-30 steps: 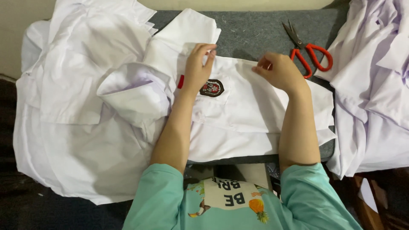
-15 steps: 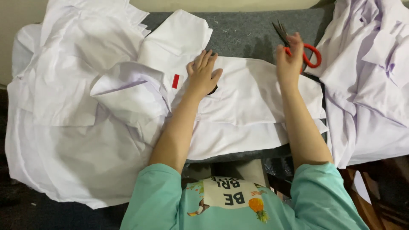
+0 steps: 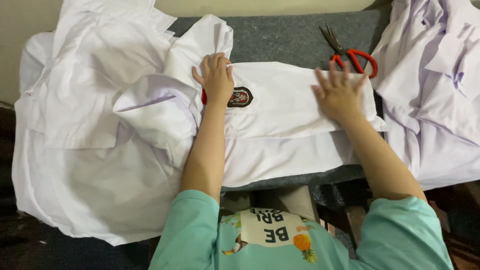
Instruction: A person is inspecting white school uniforms and using scissors to trim loose threads from the seams and fabric.
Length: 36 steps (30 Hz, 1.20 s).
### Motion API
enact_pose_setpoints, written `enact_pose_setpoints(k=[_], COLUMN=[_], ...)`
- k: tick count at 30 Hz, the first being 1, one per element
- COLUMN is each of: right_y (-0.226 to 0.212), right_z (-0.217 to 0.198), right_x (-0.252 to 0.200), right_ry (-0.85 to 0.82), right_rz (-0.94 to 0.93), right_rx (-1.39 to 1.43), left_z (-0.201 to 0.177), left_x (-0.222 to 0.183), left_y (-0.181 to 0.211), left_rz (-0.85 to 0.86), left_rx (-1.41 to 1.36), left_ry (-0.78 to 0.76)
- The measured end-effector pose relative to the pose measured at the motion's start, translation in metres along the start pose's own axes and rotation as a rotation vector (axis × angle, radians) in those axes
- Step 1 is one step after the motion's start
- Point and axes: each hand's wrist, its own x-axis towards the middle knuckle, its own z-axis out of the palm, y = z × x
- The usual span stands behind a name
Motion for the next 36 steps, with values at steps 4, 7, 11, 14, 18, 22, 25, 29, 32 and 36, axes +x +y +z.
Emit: enact_pose_setpoints(k=[4,7,11,14,18,22,25,29,32,36], right_y=[0.052,0.083,0.058,0.034,-0.011,-0.024,-0.031,-0.018,-0.012,-0.002], right_z=[-0.030,-0.017,-0.033,-0.037,-0.080,-0.094,-0.098,-0.117,-0.104,-0.054], right_x=[0.006,0.005,0.005,0.001,-0.030,-0.057,-0.061,-0.052,-0.040,-0.041], right_ry=[-0.290,-0.046,0.035,0.063,0.072,-0.624,-1.117,-0.889,-0.645,-0.336], right_rz=[0.443,0.420,0.457,0.490,0.361,0.038,-0.027,0.338,0.532,0.437], right_rx=[-0.042,0.072,0.431,0.653,1.107,1.053,0.888,0.922,0.945,1.106], left_z=[-0.013,-0.022,-0.029,-0.035,-0.043,-0.036,-0.029,-0.050,-0.065,-0.055], left_x=[0.012,0.017,0.019,0.020,0.022,0.023,0.022,0.018,0.020,0.018], left_y=[-0.008,-0.020,-0.023,-0.020,-0.022,-0.038,-0.046,-0.028,-0.012,-0.019], left_rz=[-0.098,-0.245,-0.248,-0.242,-0.247,-0.208,-0.231,-0.159,-0.073,-0.039], left_rx=[-0.008,-0.047,-0.060,-0.081,-0.162,-0.151,-0.058,-0.129,-0.184,-0.183], left_ry=[0.099,0.126,0.127,0.142,0.277,0.309,0.095,0.081,0.066,-0.006])
